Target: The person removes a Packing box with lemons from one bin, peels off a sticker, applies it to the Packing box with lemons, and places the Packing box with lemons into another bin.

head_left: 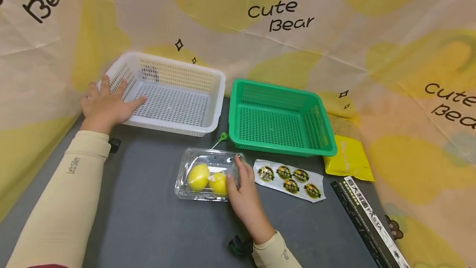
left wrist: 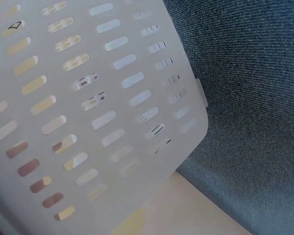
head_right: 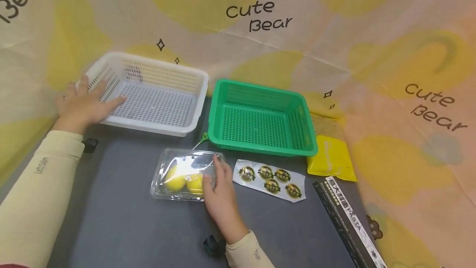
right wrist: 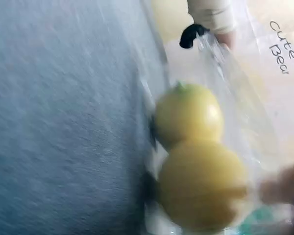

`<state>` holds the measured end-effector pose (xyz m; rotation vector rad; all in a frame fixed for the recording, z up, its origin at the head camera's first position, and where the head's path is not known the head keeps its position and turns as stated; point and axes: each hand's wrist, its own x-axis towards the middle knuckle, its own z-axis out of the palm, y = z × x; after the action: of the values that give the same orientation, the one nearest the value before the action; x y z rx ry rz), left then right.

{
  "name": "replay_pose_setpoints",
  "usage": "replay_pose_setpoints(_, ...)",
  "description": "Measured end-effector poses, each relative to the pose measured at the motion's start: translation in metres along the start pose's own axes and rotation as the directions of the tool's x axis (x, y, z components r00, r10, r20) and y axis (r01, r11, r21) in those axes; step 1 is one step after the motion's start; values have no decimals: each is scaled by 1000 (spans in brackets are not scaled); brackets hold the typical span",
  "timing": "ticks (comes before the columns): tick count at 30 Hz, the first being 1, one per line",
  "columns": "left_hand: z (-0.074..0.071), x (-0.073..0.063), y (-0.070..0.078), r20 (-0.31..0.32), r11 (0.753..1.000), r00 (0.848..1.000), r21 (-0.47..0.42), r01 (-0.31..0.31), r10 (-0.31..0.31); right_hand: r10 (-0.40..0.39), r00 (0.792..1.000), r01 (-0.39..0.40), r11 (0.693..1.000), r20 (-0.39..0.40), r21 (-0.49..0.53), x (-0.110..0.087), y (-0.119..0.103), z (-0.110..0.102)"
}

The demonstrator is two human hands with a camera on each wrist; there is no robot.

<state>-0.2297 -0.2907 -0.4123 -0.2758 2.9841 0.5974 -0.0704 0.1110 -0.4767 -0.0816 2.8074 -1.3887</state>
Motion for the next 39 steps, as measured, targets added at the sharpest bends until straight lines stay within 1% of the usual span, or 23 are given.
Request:
replay_pose_setpoints(2,-2,0,2,2,1000,1000,5,-1,1,4,1000,-5,993,-6,-118,0,-2,-1)
replay_pose_setpoints(4,-3,1,3,2,1000,1000,6,-2,2,4,1000,-7,976,-10,-217,1,-4,-4)
replay_pose_setpoints(6,-3,1,4,0,1000,1000,10,-4,4,3,1000,-4,968,-5,-252,2,-6,-6)
replay_pose_setpoints(9,-4,1,3,-2,1000,1000,20,-8,8,-7,1000,13,969,24,-245,3,-7,-11)
replay_pose_setpoints(11,-4,1,3,-1,1000,1000,28,-10,10,-27,998,38,975,53,-218,4,-6,-18)
replay_pose_setpoints(13,-4,1,2,-1,999,1000,33,-9,9,-58,996,68,981,64,-182,4,-3,-28)
replay_pose_setpoints(15,-4,1,1,-3,999,1000,35,-7,7,-81,996,87,984,41,-154,6,3,-43)
replay_pose_setpoints(17,-4,0,1,-10,999,1000,35,-7,7,-91,995,87,986,-26,-140,9,17,-61)
replay_pose_setpoints(19,-5,-2,1,-18,999,1000,37,-8,8,-73,990,55,987,-117,-151,12,34,-81)
replay_pose_setpoints(20,-5,-3,1,-21,999,1000,38,-9,10,-51,986,24,986,-158,-165,13,44,-91)
replay_pose_setpoints(22,-4,-5,1,-22,999,1000,37,-12,13,20,977,-58,983,-210,-174,13,65,-107)
replay_pose_setpoints(23,-4,-6,0,-23,999,1000,36,-13,14,61,974,-101,980,-220,-171,13,75,-114)
replay_pose_setpoints(25,-4,-7,0,-26,999,1000,30,-14,15,140,968,-178,968,-207,-179,11,92,-123)
replay_pose_setpoints(27,-4,-8,0,-34,1000,999,26,-16,17,188,965,-220,960,-183,-172,10,103,-126)
replay_pose_setpoints(29,-4,-9,0,-50,1000,998,20,-22,23,200,964,-232,956,-177,-181,11,110,-126)
replay_pose_setpoints(32,-1,-6,-3,-83,1000,996,4,-30,30,196,958,-238,951,-208,-199,13,114,-123)
replay_pose_setpoints(34,3,-3,-6,-133,999,991,-31,-33,28,198,954,-246,947,-227,-208,14,116,-122)
replay_pose_setpoints(35,6,-2,-7,-171,997,985,-65,-35,23,198,952,-248,947,-234,-206,14,116,-122)
replay_pose_setpoints(36,8,-1,-9,-223,993,975,-114,-39,12,197,951,-247,948,-237,-201,15,117,-122)
replay_pose_setpoints(37,10,-2,-10,-270,983,963,-180,-44,-6,201,951,-248,949,-235,-192,15,118,-122)
replay_pose_setpoints(38,11,-5,-10,-328,966,944,-252,-60,-27,200,952,-245,952,-232,-182,15,119,-123)
replay_pose_setpoints(39,12,-9,-8,-390,941,919,-327,-86,-52,199,953,-240,956,-229,-168,15,120,-125)
